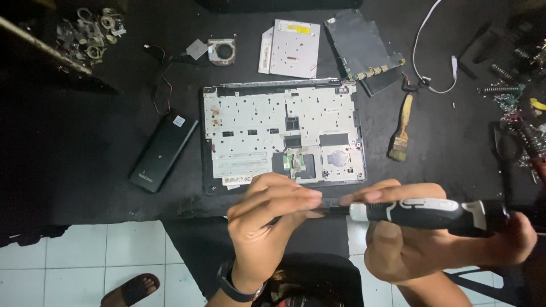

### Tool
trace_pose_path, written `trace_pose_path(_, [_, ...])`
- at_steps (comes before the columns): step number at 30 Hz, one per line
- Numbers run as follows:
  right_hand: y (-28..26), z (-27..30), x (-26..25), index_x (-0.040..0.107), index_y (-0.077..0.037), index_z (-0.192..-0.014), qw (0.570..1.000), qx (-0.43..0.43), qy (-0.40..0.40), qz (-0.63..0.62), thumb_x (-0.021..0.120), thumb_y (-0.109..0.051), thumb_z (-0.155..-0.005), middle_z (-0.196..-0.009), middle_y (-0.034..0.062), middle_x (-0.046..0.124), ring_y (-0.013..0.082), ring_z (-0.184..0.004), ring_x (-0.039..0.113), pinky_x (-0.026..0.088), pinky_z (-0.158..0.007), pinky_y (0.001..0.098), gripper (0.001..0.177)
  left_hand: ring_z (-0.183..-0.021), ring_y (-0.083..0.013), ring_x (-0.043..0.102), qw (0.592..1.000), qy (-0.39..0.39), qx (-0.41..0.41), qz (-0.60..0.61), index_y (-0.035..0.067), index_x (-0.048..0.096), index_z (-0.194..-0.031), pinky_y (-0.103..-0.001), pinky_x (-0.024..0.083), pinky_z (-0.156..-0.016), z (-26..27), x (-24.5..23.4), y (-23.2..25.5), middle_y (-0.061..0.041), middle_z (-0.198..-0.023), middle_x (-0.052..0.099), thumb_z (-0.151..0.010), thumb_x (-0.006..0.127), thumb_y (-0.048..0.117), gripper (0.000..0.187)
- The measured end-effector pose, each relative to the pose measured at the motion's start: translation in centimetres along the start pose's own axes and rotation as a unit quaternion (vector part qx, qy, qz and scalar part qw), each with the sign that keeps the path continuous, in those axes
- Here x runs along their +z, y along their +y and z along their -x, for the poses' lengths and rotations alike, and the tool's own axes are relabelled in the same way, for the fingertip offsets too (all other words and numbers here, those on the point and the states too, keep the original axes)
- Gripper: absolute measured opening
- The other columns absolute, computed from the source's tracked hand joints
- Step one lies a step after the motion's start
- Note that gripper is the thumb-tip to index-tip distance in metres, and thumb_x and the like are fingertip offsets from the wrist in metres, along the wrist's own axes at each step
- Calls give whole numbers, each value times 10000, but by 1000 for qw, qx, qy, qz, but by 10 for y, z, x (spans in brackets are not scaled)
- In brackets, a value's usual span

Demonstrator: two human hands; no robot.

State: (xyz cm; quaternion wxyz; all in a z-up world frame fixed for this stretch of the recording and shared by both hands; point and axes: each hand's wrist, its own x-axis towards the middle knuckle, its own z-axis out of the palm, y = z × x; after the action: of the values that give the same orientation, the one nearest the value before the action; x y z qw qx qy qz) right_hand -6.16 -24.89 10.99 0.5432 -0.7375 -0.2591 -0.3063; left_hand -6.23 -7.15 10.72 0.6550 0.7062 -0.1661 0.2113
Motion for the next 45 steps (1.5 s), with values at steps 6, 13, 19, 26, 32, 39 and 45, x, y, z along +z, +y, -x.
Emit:
trace_pose_path(6, [0, 5, -3, 279, -152, -1382, 1000, 12, -6, 22, 420, -87, -1077, -1112, 175, 492, 316, -773, 772, 693, -745, 372, 342, -881, -248, 749, 1000, 6, -6, 2, 53, 745, -995, -361, 624, -849, 0, 2, 0, -48, -989, 788, -909, 765, 37, 90])
trace_pose_path(13, [-5, 11, -25, 570, -45, -1145, 976, 186, -95, -53, 675, -257, -951, -1080, 123, 693, 280, -1090, 796, 693, -959, 362, 307, -865, -231, 721, 997, -53, -52, 7, 61, 780, -952, -335, 604, -783, -2, 8, -2, -52, -949, 800, -873, 776, 86, 83])
trace_pose_path(19, [20, 18, -43, 664, 26, -1185, 950, 259, -170, -27, 485, -287, -1015, -1213, 154, 746, 256, -1164, 752, 567, -1071, 368, 399, -873, -195, 738, 957, -116, -229, 132, 81, 791, -1002, -312, 591, -793, 8, 22, -29, -61, -947, 797, -890, 775, 100, 115])
trace_pose_path(26, [115, -18, -38, 221, -209, -1490, 980, -26, 87, 177, 720, 238, -889, -1534, 42, 210, 292, -1070, 531, 544, -998, 440, 900, -1465, -346, 383, 955, -218, -50, -197, 124, 505, -1481, -532, 325, -1248, 5, 21, -109, -139, -1574, 417, -898, 758, 305, 661])
trace_pose_path(32, [224, -31, -28, 77, -288, -1612, 989, 119, 45, 81, 673, 99, -1058, -1615, 145, 145, 405, -1132, 707, 691, -893, 443, 901, -1530, -454, 232, 895, -274, -55, -348, 86, 579, -1465, -602, 60, -1232, 2, 28, -111, -211, -1635, 391, -1035, 595, 313, 487])
trace_pose_path(39, [220, -38, -20, 151, -200, -1523, 981, 113, -15, 158, 705, -36, -1084, -920, 144, 727, 217, -735, 774, 586, -738, 283, 726, -1554, -358, 277, 845, -253, 43, -469, 228, 470, -1556, -525, 226, -1276, 13, 28, -129, -66, -1655, 377, -1061, 484, 457, 546])
trace_pose_path(45, [243, -29, -20, 133, -214, -1567, 987, 93, -22, 132, 691, 46, -1106, -704, 56, 500, 150, -624, 561, 519, -765, 284, 769, -1551, -362, 284, 850, -245, 45, -465, 225, 492, -1544, -531, 234, -1276, 12, 28, -128, -69, -1649, 389, -1059, 506, 445, 533])
